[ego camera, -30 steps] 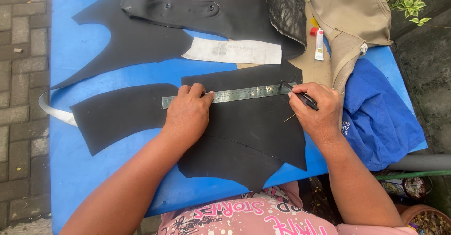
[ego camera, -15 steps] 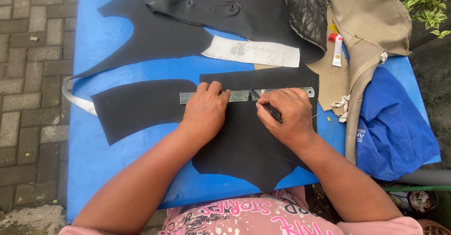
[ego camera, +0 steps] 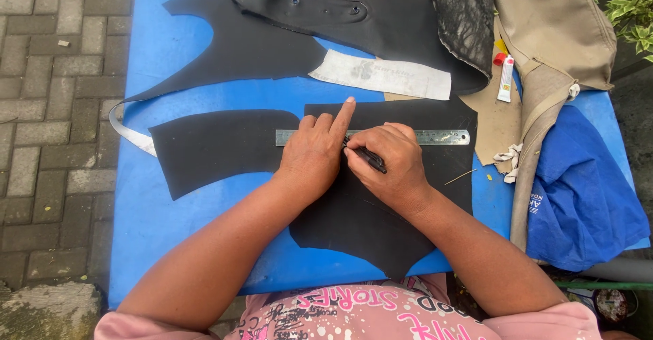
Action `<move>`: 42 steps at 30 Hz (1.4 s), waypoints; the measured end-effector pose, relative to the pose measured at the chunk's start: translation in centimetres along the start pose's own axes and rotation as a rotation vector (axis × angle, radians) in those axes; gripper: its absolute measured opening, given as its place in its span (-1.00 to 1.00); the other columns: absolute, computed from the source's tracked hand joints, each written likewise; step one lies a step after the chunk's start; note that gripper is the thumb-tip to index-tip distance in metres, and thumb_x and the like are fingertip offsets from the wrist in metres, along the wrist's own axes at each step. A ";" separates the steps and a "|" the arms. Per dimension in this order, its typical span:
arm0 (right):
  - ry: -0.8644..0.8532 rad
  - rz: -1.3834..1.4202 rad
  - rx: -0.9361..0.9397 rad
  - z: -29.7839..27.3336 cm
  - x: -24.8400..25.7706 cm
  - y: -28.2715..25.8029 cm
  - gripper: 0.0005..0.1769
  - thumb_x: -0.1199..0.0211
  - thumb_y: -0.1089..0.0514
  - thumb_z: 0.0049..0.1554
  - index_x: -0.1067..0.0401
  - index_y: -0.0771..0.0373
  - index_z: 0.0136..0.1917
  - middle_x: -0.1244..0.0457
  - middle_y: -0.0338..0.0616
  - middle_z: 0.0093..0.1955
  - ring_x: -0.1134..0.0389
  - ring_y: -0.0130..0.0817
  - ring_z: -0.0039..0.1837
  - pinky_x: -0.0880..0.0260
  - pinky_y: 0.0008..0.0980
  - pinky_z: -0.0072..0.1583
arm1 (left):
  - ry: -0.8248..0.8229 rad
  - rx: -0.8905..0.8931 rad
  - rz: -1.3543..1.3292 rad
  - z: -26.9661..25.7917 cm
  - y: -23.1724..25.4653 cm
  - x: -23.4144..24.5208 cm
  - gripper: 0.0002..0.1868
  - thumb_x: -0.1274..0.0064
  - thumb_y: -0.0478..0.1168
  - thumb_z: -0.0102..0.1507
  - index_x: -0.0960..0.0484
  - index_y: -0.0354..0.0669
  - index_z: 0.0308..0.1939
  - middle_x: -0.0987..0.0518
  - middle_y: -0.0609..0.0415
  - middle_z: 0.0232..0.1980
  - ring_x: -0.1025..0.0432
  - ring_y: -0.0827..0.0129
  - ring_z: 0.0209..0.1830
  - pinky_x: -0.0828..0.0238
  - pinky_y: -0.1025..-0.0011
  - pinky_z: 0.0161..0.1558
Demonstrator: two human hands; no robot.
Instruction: Marking lines on leather pieces using a ruler and a pen for pattern layout
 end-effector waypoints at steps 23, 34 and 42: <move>0.292 -0.159 -0.334 -7.9 13.0 13.4 -0.81 -0.51 0.35 0.07 -0.58 0.11 -0.14 -0.35 -0.10 -0.33 -0.42 -0.08 -0.22 -0.36 -0.27 -0.07 | -0.094 0.001 -0.022 -0.1 -0.1 -2.1 -0.72 -0.16 -0.25 0.22 -0.76 0.11 0.00 -0.51 0.11 -0.15 -0.49 0.22 -0.08 -0.62 0.38 -0.37; 0.303 -0.247 -0.278 -9.3 14.5 11.5 -0.81 -0.45 0.44 0.06 -0.53 0.21 -0.19 -0.39 -0.07 -0.28 -0.45 -0.03 -0.16 -0.40 -0.20 0.00 | -0.141 0.021 -0.008 0.1 0.0 -1.5 -0.73 -0.09 -0.26 0.29 -0.78 0.11 0.00 -0.54 0.08 -0.14 -0.51 0.21 -0.08 -0.63 0.38 -0.32; 0.305 -0.364 -0.244 -10.8 14.1 10.3 -0.79 -0.48 0.34 0.11 -0.51 0.06 -0.16 -0.41 -0.30 -0.22 -0.46 -0.20 -0.07 -0.33 -0.33 0.17 | -0.113 0.018 -0.007 0.1 0.1 -0.9 -0.75 -0.10 -0.27 0.28 -0.79 0.11 -0.03 -0.54 0.07 -0.15 -0.52 0.19 -0.10 -0.63 0.37 -0.33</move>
Point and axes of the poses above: each hand's wrist, its own z-axis towards the middle knuckle, its own x-axis out of the back of the hand, y = z × x, the point moved 7 cm from there along z, towards the middle knuckle
